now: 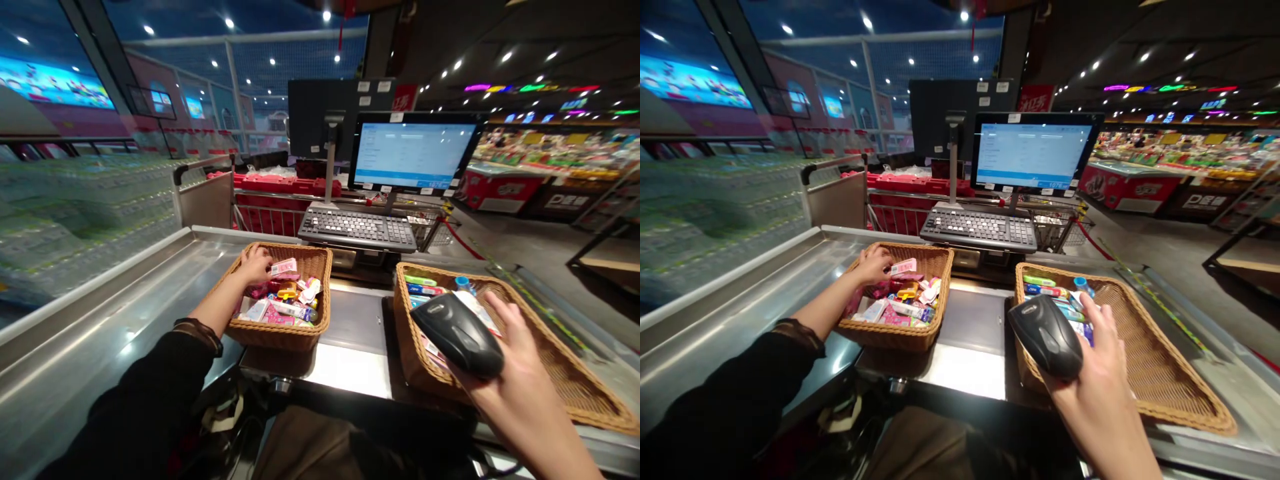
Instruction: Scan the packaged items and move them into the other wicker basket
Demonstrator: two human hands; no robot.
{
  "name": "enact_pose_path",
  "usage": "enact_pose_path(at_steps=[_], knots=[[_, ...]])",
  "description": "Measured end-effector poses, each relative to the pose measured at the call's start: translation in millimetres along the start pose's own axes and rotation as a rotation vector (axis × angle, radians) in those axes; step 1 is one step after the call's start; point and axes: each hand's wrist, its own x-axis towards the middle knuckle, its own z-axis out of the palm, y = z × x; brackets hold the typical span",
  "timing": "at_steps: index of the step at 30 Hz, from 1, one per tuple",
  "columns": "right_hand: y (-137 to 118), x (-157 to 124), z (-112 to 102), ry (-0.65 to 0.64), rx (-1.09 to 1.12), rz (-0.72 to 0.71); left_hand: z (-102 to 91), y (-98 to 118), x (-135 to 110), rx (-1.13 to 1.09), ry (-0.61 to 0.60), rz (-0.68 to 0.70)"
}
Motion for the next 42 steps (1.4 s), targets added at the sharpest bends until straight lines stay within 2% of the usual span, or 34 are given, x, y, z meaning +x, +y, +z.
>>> enact_pose_path(at_steps=[2, 5, 10, 15, 20, 24, 28, 36, 42], knots=[[-6, 2, 2, 0.036, 0.01, 0.031, -18.5, 14, -5, -0.013, 0.132, 0.053], [-16, 4, 7, 0.058, 0.015, 0.04, -46.9, 47, -19, -0.018, 0.282, 0.219], [-28, 5, 10, 0.001, -0.022, 0.018, -80.3, 123, -44, 0.007, 0.325, 0.465], [-53, 4, 0, -0.045, -0.022, 0.092, -90.4, 193, -54, -0.012, 0.349, 0.597], [-63, -1, -8, -0.136, -0.032, 0.188, -87.1, 239, -50, -0.053, 0.322, 0.657], [-56, -9, -11, -0.148, -0.027, 0.229, -82.9, 260, -46, -0.113, 0.289, 0.647], [-47, -14, -12, -0.13, -0.038, 0.243, -78.5, 269, -44, -0.143, 0.279, 0.651], [-37, -17, -12, -0.128, -0.014, 0.287, -71.0, 274, -46, -0.201, 0.296, 0.637], [-42, -14, -13, -0.121, -0.001, 0.276, -71.8, 273, -46, -0.207, 0.287, 0.637]])
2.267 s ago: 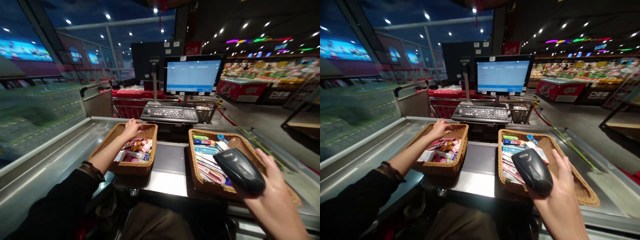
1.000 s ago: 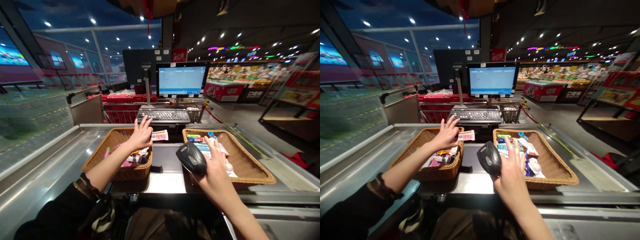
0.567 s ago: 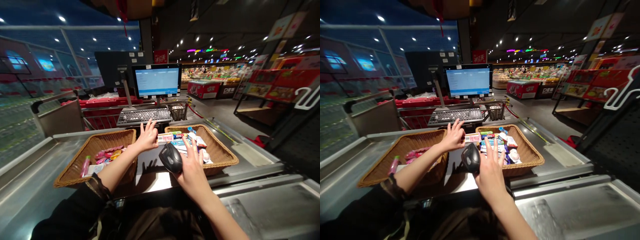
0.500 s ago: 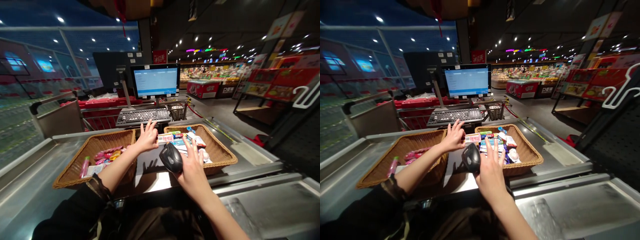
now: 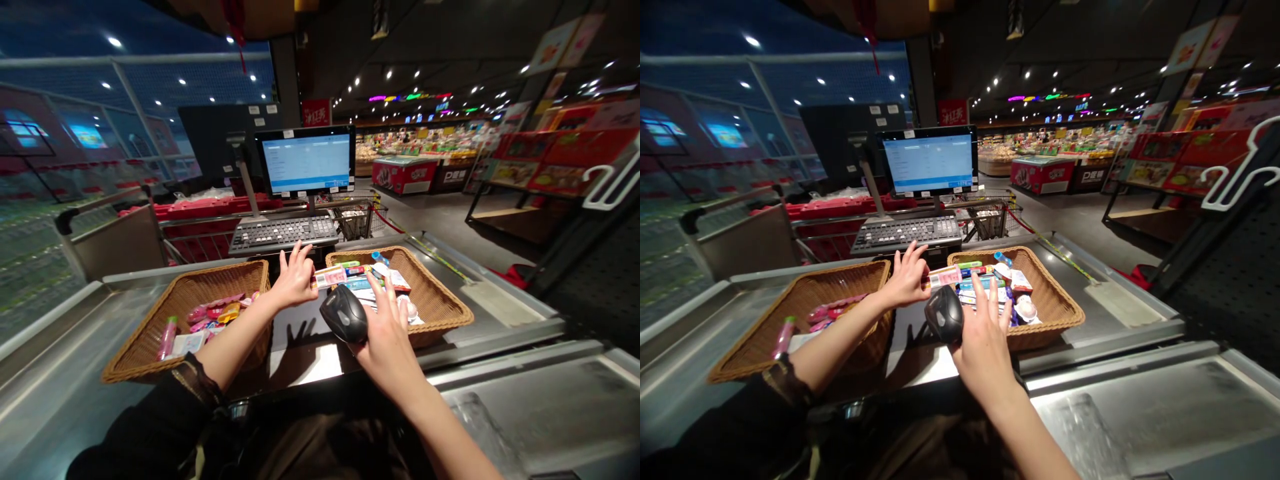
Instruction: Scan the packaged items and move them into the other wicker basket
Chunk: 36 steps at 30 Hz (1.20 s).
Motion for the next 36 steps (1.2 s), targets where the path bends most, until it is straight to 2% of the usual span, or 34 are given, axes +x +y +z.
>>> enact_pose_path(at_steps=[12, 19, 22, 25, 30, 33, 36], knots=[[-3, 4, 1, -0.006, 0.011, -0.016, 5.0, -12, 0, 0.027, 0.008, -0.008], [-1, 8, -9, -0.006, 0.044, 0.029, 7.2, 1, 14, 0.011, -0.014, 0.023], [18, 4, -18, 0.052, 0.052, 0.089, 10.8, 14, 30, 0.009, -0.013, 0.068], [53, -8, -33, 0.175, 0.042, 0.184, 18.8, 30, 51, 0.009, -0.025, 0.121], [112, -38, -58, 0.376, 0.032, 0.321, 44.3, 56, 92, 0.022, -0.085, 0.149], [131, -53, -67, 0.475, 0.019, 0.394, 64.4, 64, 111, 0.052, -0.151, 0.112], [139, -61, -71, 0.513, 0.012, 0.441, 83.7, 62, 121, 0.086, -0.216, 0.104]])
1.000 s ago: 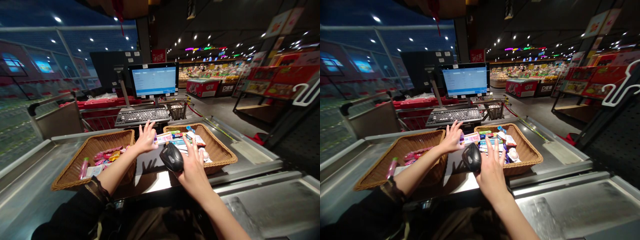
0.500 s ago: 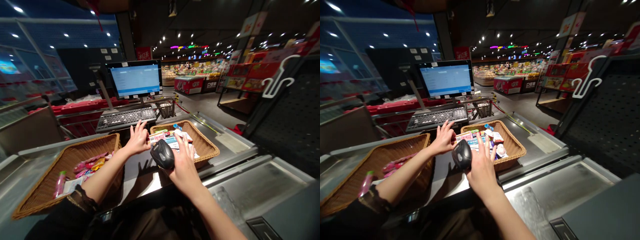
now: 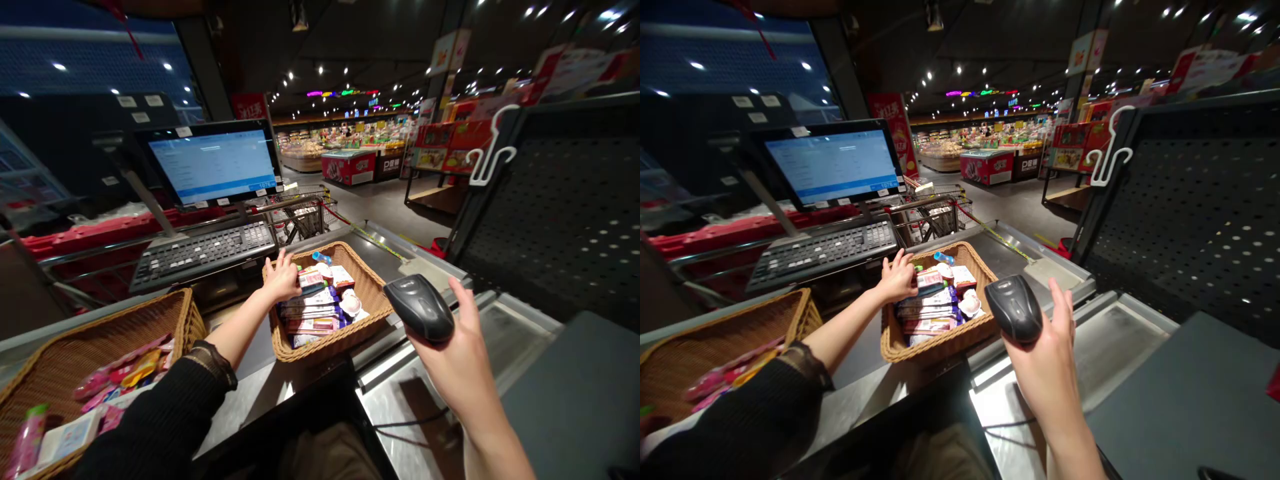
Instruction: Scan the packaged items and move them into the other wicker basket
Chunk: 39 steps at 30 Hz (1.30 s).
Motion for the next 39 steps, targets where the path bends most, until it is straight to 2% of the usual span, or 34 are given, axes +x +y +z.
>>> enact_pose_path(at_steps=[4, 8, 13, 18, 21, 24, 28, 31, 35, 39], knots=[[4, 0, -4, -0.006, 0.026, 0.024, 17.7, -9, 4, 0.016, -0.061, -0.032], [4, -1, -2, -0.007, 0.043, 0.043, 22.8, -14, 2, 0.018, -0.085, -0.043], [-7, -2, 9, -0.074, 0.035, -0.03, 13.3, -8, -10, 0.043, -0.029, -0.021], [-40, -2, 26, -0.158, 0.085, -0.115, -2.2, -17, -50, -0.065, 0.128, -0.007], [-59, -4, 40, -0.185, 0.129, -0.184, -14.3, -45, -89, -0.089, 0.208, -0.044], [-71, -8, 58, -0.253, 0.146, -0.275, -27.8, -93, -137, -0.076, 0.22, -0.174], [-88, -16, 85, -0.32, 0.193, -0.424, -39.2, -168, -212, -0.035, 0.152, -0.393], [-107, -25, 104, -0.349, 0.231, -0.511, -36.6, -210, -267, -0.021, 0.034, -0.522], [-133, -39, 120, -0.381, 0.266, -0.584, -19.6, -238, -318, -0.046, -0.139, -0.63], [-151, -48, 128, -0.41, 0.284, -0.671, -0.3, -248, -343, -0.039, -0.293, -0.661]])
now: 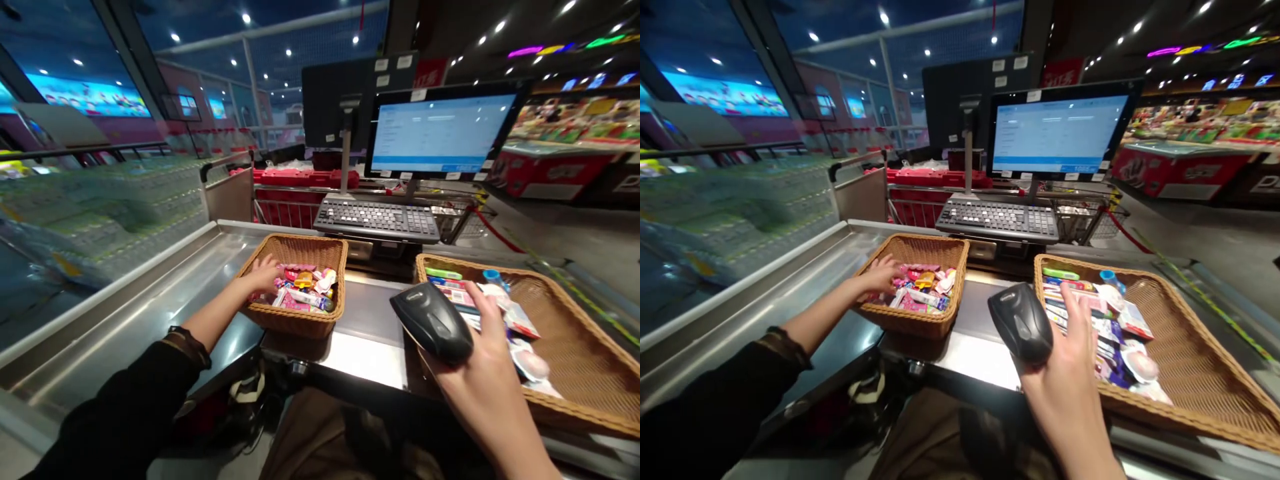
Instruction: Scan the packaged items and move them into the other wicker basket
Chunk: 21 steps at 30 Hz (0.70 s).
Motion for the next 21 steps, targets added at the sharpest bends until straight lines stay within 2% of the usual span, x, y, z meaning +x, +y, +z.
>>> enact_pose_path(at_steps=[6, 10, 13, 16, 21], knots=[[-9, 4, 11, -0.058, -0.014, -0.051, 17.6, -12, 6, 0.125, -0.085, 0.011], [-8, 4, 15, -0.092, -0.01, -0.072, 16.8, -15, 17, 0.13, -0.14, 0.061], [-6, 4, 15, -0.098, -0.018, -0.074, 12.5, -16, 20, 0.114, -0.12, 0.057], [-5, 5, 15, -0.077, -0.023, -0.064, 10.4, -12, 15, 0.095, -0.09, 0.061], [-7, 3, 17, -0.104, -0.005, -0.051, 10.3, 1, 0, 0.071, -0.154, 0.118]])
